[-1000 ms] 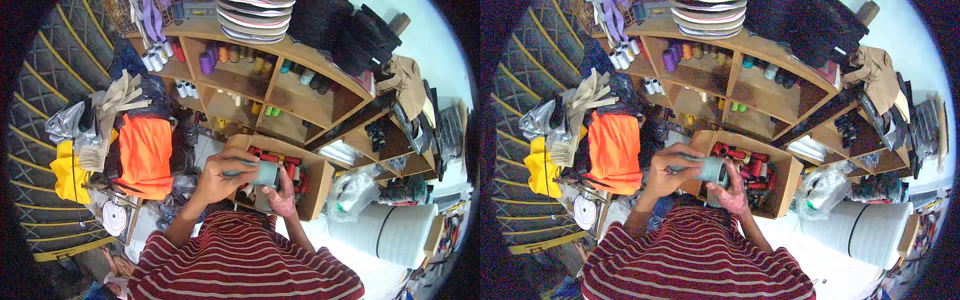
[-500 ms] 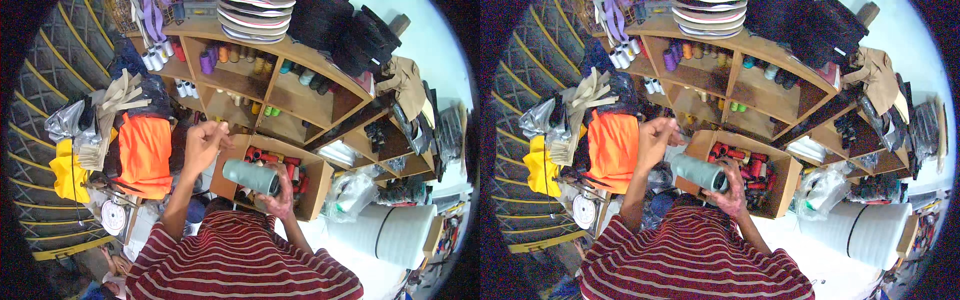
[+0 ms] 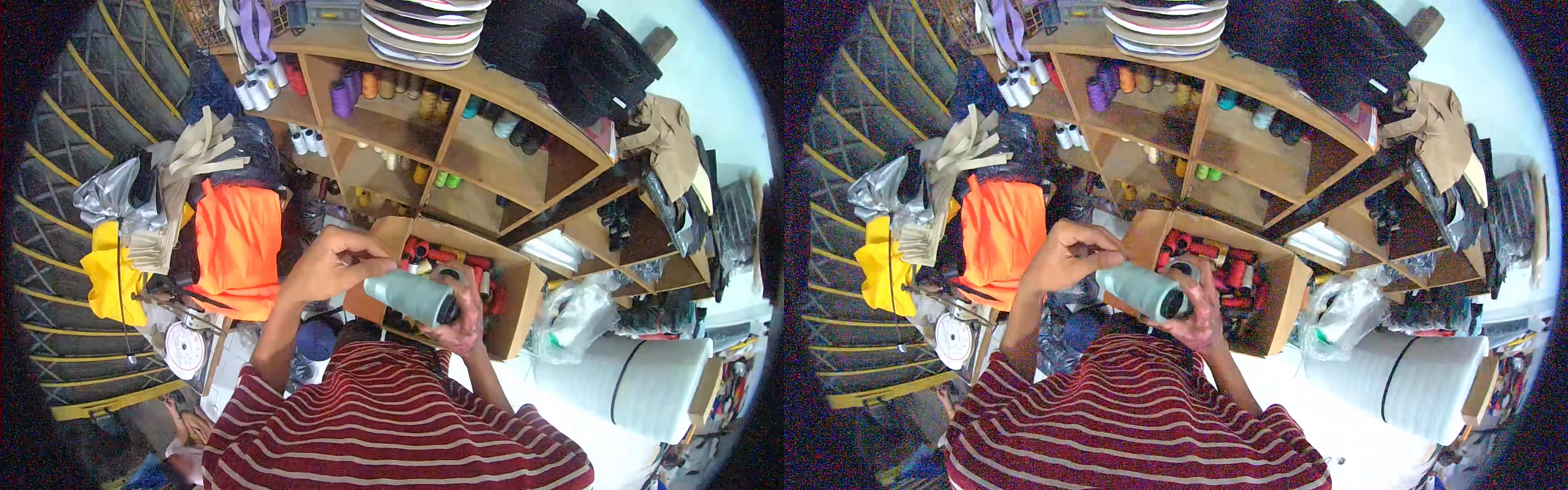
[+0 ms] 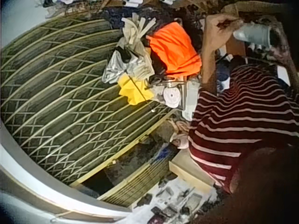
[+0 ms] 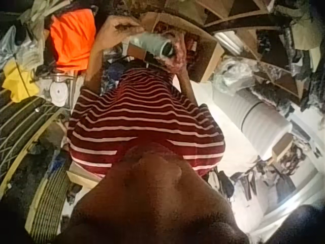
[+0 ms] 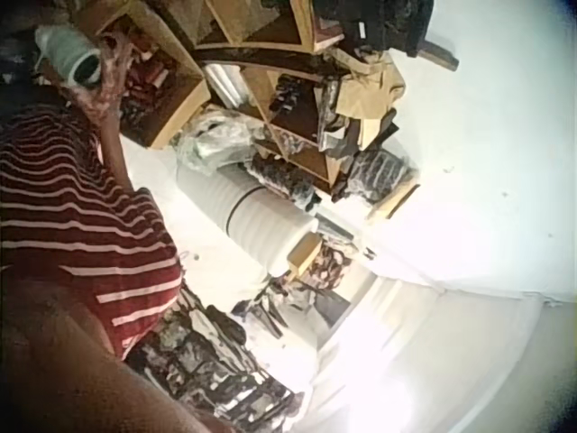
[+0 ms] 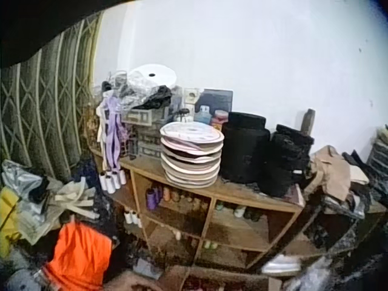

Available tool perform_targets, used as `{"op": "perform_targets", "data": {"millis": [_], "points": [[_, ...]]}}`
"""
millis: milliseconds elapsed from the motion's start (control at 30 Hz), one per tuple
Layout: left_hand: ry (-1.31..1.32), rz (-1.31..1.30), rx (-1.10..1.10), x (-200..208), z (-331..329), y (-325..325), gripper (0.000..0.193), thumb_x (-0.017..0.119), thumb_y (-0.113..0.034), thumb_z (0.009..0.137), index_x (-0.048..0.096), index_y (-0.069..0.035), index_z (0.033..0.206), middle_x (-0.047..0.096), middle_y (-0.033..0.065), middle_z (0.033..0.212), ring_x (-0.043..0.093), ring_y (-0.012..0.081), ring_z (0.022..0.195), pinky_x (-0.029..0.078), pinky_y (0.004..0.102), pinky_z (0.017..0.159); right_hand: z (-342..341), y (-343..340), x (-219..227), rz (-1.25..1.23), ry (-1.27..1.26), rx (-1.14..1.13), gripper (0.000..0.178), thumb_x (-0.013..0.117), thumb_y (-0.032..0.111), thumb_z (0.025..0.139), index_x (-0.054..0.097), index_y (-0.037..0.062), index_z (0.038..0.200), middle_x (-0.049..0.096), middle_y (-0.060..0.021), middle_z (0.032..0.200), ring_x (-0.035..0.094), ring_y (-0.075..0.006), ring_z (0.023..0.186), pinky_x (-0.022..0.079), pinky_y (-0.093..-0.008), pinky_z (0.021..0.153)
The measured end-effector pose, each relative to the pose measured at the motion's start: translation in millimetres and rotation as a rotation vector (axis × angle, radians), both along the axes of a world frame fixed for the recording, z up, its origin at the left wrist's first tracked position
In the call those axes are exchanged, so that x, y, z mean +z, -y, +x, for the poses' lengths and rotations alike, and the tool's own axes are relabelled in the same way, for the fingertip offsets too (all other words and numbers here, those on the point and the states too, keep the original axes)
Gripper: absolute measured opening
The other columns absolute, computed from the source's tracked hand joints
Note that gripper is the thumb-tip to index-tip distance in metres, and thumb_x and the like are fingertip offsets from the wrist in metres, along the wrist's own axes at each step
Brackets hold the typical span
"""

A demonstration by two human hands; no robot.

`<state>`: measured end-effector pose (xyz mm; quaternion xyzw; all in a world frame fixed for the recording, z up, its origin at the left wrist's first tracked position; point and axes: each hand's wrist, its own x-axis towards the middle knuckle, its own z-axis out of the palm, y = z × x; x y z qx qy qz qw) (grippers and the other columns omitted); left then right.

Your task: The person sorts through a cardboard box of thread spools, picking up white, yellow, and light blue spools one by one. They pull thread from each spool to check it, then place the spools onto a wooden shelf. The person repeats this process for several spools throughout the clip.

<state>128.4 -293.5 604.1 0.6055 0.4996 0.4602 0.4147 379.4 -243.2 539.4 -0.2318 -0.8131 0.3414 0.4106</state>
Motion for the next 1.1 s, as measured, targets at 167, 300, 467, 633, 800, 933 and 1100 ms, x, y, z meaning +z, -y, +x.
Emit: {"op": "perform_targets", "data": {"millis": [167,300,467,633,800,933,1100], "points": [[0.072,-0.171,0.079,12.7,0.3,-4.2,0.014,0.061,-0.013,0.095,0.062,0.001,0.094,0.067,0.0045,0.083,0.064,0.0091,0.077,0.050,0.0248,0.067,-0.7,5.3,9.4,-0.054,0.042,0.041,0.079,0.089,0.038,0.058,0.055,0.0111,0.125,0.048,-0.0217,0.125,0.055,-0.0406,0.111,0.048,-0.0497,0.089],[0.107,-0.111,0.062,6.2,-3.4,-12.9,0.016,0.051,-0.015,0.100,0.056,0.001,0.098,0.066,0.0056,0.083,0.064,0.0107,0.078,0.051,0.0268,0.068,-1.1,4.6,8.8,-0.014,0.027,0.075,0.078,0.089,0.039,0.059,0.057,0.0119,0.124,0.047,-0.0214,0.126,0.054,-0.0408,0.112,0.047,-0.0504,0.091],[0.150,-0.092,0.129,12.2,4.9,-11.7,0.019,0.052,-0.018,0.100,0.056,0.000,0.096,0.062,0.0059,0.080,0.064,0.0147,0.076,0.049,0.0295,0.068,-1.6,3.7,6.5,-0.001,0.018,0.047,0.078,0.089,0.041,0.058,0.057,0.0108,0.122,0.049,-0.0204,0.123,0.055,-0.0396,0.109,0.048,-0.0497,0.090],[-0.270,0.112,0.206,25.8,11.6,3.0,0.018,0.054,-0.016,0.097,0.055,0.002,0.092,0.057,0.0108,0.078,0.058,0.0208,0.069,0.044,0.0334,0.063,0.2,0.7,13.7,0.097,0.093,-0.109,0.077,0.086,0.049,0.060,0.057,0.0076,0.117,0.052,-0.0195,0.120,0.058,-0.0372,0.103,0.049,-0.0491,0.085],[-0.302,0.084,0.253,33.3,32.3,23.1,0.018,0.059,-0.015,0.093,0.059,0.002,0.087,0.055,0.0106,0.073,0.055,0.0204,0.063,0.043,0.0328,0.061,3.1,-1.0,6.0,0.013,0.048,-0.254,0.080,0.083,0.055,0.061,0.056,0.0064,0.119,0.051,-0.0205,0.120,0.057,-0.0358,0.105,0.049,-0.0490,0.086],[-0.158,-0.007,0.315,10.9,43.7,28.7,0.021,0.062,-0.020,0.094,0.060,0.000,0.087,0.057,0.0053,0.068,0.051,0.0110,0.059,0.040,0.0282,0.055,-1.0,-1.2,0.9,0.031,-0.042,-0.272,0.079,0.082,0.052,0.063,0.055,0.0063,0.121,0.050,-0.0212,0.122,0.056,-0.0375,0.108,0.048,-0.0490,0.089],[0.349,-0.147,0.370,-19.5,65.1,33.0,0.020,0.059,-0.016,0.098,0.063,0.002,0.092,0.058,-0.0021,0.072,0.050,0.0049,0.065,0.040,0.0220,0.057,-7.0,2.2,0.1,0.003,-0.171,-0.252,0.071,0.085,0.041,0.064,0.056,0.0063,0.120,0.051,-0.0216,0.120,0.055,-0.0390,0.107,0.047,-0.0507,0.089]]}}
